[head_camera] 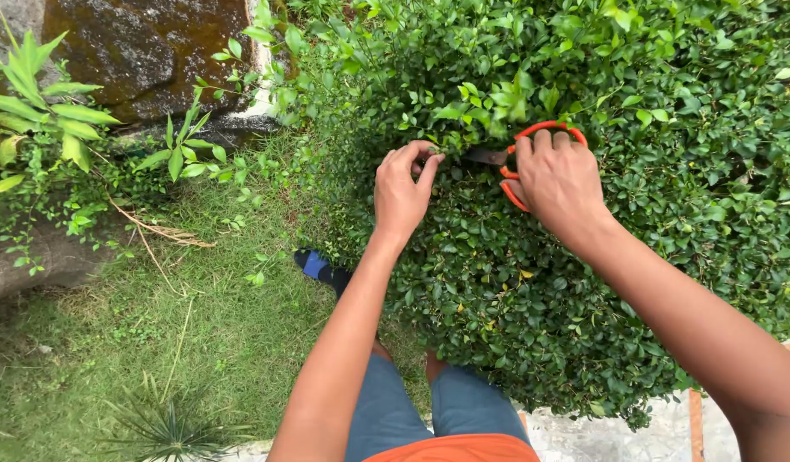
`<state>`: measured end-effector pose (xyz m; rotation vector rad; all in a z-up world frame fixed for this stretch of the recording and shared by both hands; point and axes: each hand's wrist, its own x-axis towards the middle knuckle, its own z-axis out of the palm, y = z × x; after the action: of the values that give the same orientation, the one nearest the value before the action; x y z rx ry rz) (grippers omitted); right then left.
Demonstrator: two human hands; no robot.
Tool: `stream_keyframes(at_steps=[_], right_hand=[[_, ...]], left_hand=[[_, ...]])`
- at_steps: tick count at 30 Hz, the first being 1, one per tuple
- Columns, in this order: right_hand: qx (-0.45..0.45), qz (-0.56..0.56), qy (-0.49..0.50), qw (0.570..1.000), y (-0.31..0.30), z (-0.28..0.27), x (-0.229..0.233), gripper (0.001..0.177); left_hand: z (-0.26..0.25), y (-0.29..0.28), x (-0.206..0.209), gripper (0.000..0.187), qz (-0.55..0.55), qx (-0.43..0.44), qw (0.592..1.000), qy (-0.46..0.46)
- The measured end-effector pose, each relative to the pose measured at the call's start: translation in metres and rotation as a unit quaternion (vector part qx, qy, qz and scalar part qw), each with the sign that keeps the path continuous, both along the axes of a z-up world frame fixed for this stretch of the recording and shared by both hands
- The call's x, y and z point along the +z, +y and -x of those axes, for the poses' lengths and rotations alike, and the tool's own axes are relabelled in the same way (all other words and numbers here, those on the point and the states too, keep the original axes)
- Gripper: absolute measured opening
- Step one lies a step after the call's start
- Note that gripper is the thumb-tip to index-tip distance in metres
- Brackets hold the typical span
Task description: Pruning and trimming a rounded decorative bush using handheld gardening shears.
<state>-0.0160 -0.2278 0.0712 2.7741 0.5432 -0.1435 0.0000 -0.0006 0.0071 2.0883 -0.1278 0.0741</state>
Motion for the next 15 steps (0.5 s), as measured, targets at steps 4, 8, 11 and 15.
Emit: stream_keyframes(at_steps=[4,8,11,15], right_hand=[[0.009,0.002,-0.010,1.000,0.008,-0.008,-0.014,0.056],[0.042,0.015,0.007,0.999,0.011,-0.014,-0.029,0.059],[0.063,0.011,0.037,0.997,0.005,-0.016,-0.047,0.054],[0.070,0.030,0.134,0.988,-0.016,-0.015,-0.085,0.024]], left_hand=[[0.001,-0.001,0.008,0.014,-0.008,-0.013,1.000,0.026],[0.001,-0.003,0.008,0.014,-0.019,-0.024,0.999,0.011],[0.002,-0.003,0.007,0.014,-0.022,-0.022,0.999,0.010],[0.005,-0.002,0.001,0.014,-0.022,-0.013,1.000,0.010]])
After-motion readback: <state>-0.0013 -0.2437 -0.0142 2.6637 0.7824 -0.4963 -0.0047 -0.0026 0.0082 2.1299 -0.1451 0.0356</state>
